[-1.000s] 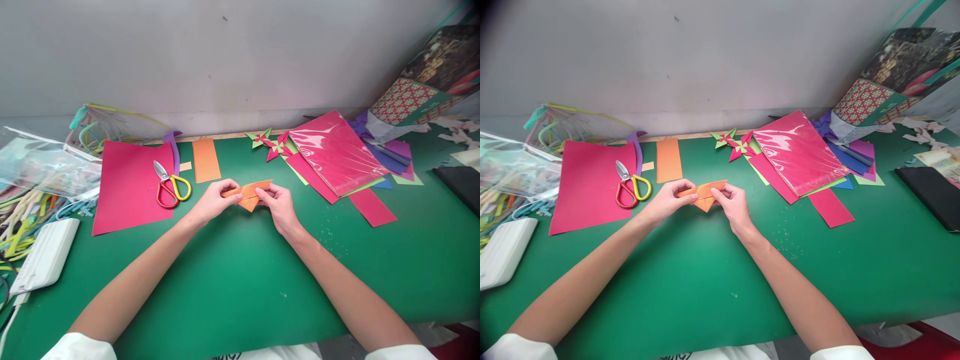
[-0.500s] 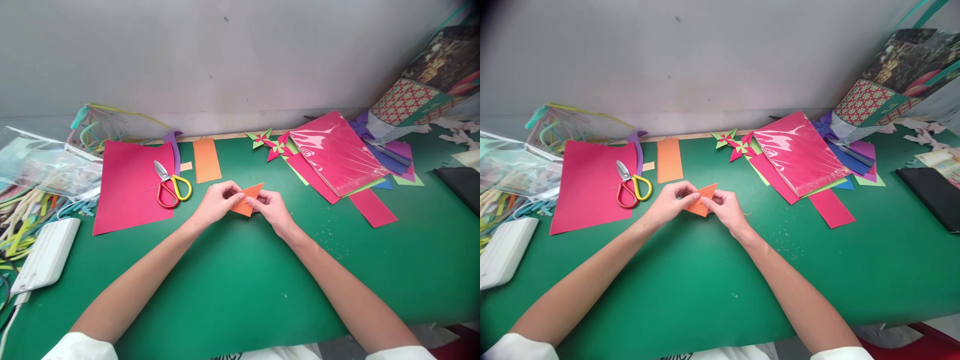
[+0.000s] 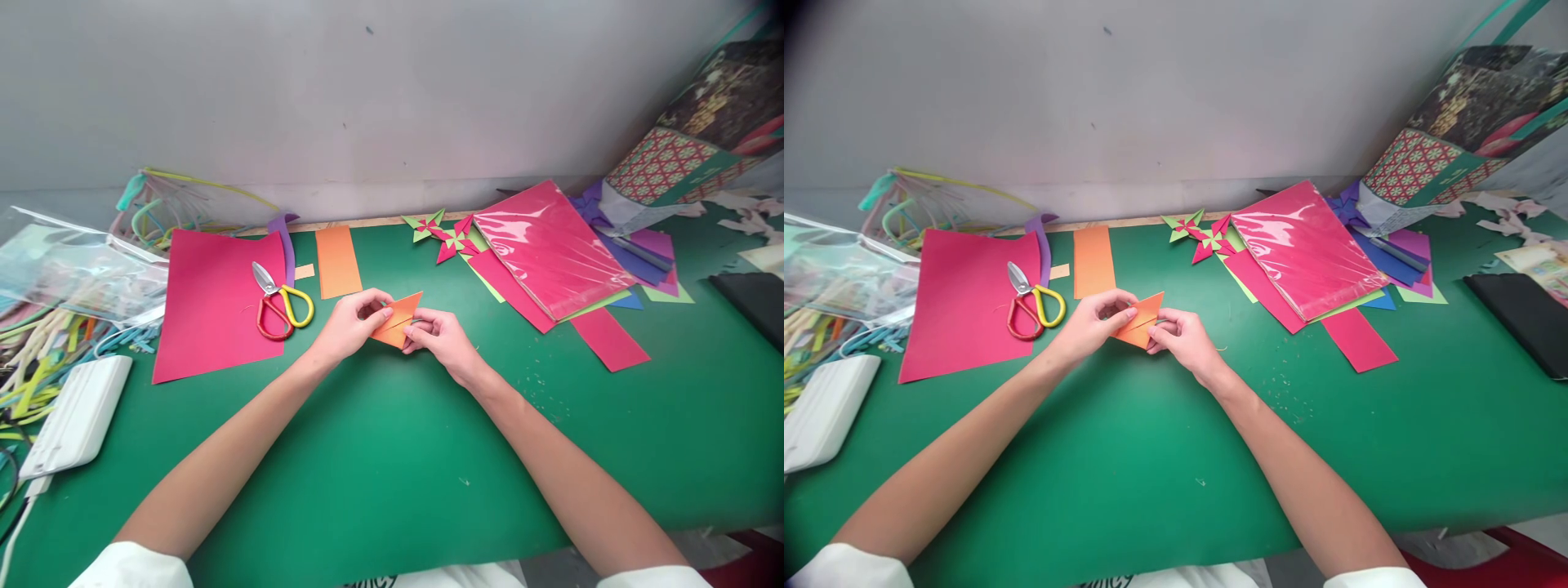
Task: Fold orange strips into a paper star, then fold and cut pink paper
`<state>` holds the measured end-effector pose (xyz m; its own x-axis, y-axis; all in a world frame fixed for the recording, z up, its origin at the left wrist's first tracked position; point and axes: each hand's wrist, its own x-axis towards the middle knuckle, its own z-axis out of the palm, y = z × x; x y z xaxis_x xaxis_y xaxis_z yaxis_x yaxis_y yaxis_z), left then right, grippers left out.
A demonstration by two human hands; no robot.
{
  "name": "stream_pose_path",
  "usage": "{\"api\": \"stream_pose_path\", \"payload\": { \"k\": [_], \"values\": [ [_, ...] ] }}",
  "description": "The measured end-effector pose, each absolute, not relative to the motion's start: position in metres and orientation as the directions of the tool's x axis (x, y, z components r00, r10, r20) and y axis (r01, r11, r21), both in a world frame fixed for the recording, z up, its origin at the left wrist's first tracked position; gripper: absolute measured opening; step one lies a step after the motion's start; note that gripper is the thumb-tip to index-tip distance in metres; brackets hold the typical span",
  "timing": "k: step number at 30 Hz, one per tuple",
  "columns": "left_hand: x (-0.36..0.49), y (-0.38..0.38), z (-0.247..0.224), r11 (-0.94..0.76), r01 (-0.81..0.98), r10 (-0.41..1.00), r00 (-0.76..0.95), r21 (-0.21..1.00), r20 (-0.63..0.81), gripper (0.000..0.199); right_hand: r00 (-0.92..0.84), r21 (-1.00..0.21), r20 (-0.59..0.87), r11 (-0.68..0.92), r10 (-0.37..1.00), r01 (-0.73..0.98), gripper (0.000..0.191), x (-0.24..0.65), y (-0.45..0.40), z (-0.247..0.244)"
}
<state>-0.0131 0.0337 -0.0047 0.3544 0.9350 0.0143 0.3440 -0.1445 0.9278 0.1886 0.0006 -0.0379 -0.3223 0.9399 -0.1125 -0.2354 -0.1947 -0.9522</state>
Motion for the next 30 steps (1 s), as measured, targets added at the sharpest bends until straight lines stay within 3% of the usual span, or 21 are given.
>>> {"api": "stream_pose_path", "payload": {
  "k": [5, 7, 10, 12, 14, 16, 21, 26, 30],
  "values": [
    [-0.015, 0.036, -0.003, -0.196, 0.385, 0.914, 0.405, 0.902, 0.025, 0.029, -0.296, -0.948, -0.138, -0.213, 0.945, -0.237, 0.032, 0.187, 0.001, -0.036],
    [-0.015, 0.034, -0.003, -0.286, 0.440, 0.915, 0.390, 0.851, 0.105, 0.032, -0.255, -0.947, -0.157, -0.218, 0.954, -0.234, 0.032, 0.186, 0.002, -0.037],
    [-0.015, 0.028, -0.005, -0.464, 0.623, 0.884, 0.286, 0.629, 0.369, 0.038, -0.165, -0.944, -0.175, -0.212, 0.971, -0.251, 0.029, 0.186, 0.004, -0.040],
    [-0.014, 0.024, -0.008, -0.527, 0.725, 0.823, 0.303, 0.444, 0.481, 0.034, -0.114, -0.940, -0.173, -0.199, 0.978, -0.277, 0.029, 0.187, 0.004, -0.042],
    [-0.012, 0.020, -0.011, -0.563, 0.759, 0.791, 0.380, 0.327, 0.480, 0.034, -0.089, -0.935, -0.162, -0.182, 0.983, -0.305, 0.031, 0.186, 0.004, -0.042],
    [-0.010, 0.018, -0.014, -0.567, 0.773, 0.795, 0.422, 0.284, 0.437, 0.037, -0.088, -0.932, -0.148, -0.169, 0.985, -0.322, 0.033, 0.186, 0.004, -0.041],
    [-0.008, 0.019, -0.016, -0.532, 0.775, 0.831, 0.400, 0.341, 0.387, 0.021, -0.097, -0.929, -0.146, -0.170, 0.985, -0.328, 0.032, 0.183, 0.002, -0.040],
    [-0.010, 0.026, -0.016, -0.511, 0.543, 0.857, 0.384, 0.667, 0.344, 0.015, -0.080, -0.928, -0.137, -0.156, 0.987, -0.337, 0.032, 0.184, 0.003, -0.042],
    [-0.012, 0.030, -0.020, -0.505, 0.379, 0.849, 0.379, 0.775, 0.368, 0.014, -0.062, -0.916, -0.147, -0.159, 0.987, -0.367, 0.034, 0.187, 0.005, -0.043]
  ]
}}
